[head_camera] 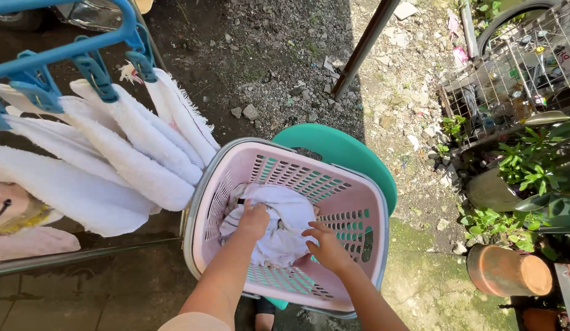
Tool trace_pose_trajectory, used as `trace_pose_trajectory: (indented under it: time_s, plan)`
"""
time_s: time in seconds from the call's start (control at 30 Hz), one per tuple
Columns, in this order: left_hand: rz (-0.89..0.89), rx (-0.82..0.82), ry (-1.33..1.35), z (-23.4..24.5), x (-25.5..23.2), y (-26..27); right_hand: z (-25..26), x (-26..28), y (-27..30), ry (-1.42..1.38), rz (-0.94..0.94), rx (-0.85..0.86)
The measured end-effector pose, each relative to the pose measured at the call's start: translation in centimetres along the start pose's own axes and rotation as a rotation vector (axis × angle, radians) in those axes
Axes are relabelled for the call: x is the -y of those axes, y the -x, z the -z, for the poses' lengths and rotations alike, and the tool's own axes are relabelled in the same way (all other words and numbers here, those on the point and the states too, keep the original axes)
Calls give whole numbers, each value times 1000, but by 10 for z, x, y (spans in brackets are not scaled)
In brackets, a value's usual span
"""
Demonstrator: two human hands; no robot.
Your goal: Hanging wet laundry on a drying rack using hangers and clips.
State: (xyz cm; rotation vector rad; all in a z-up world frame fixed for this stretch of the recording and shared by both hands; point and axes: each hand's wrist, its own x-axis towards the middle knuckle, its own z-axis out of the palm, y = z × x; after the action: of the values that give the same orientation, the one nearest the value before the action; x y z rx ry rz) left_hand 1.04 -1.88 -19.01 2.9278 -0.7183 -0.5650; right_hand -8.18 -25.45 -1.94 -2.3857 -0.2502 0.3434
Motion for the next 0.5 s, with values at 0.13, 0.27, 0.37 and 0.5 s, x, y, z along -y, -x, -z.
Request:
trace_pose_trajectory:
  time_s: [0.13,0.27,0.37,0.5]
  plan:
    - [-52,-455,623,89,-28,20,20,37,-20,-76,12,9]
    - [-200,-690,983,243,-56,79,49,82,-47,-264,44,-136]
    - [-310,-790,1128,355,-54,147,81,127,-64,-539,222,-111]
    - [-439,-669,1297,472,-50,252,144,234,-54,-924,334,100]
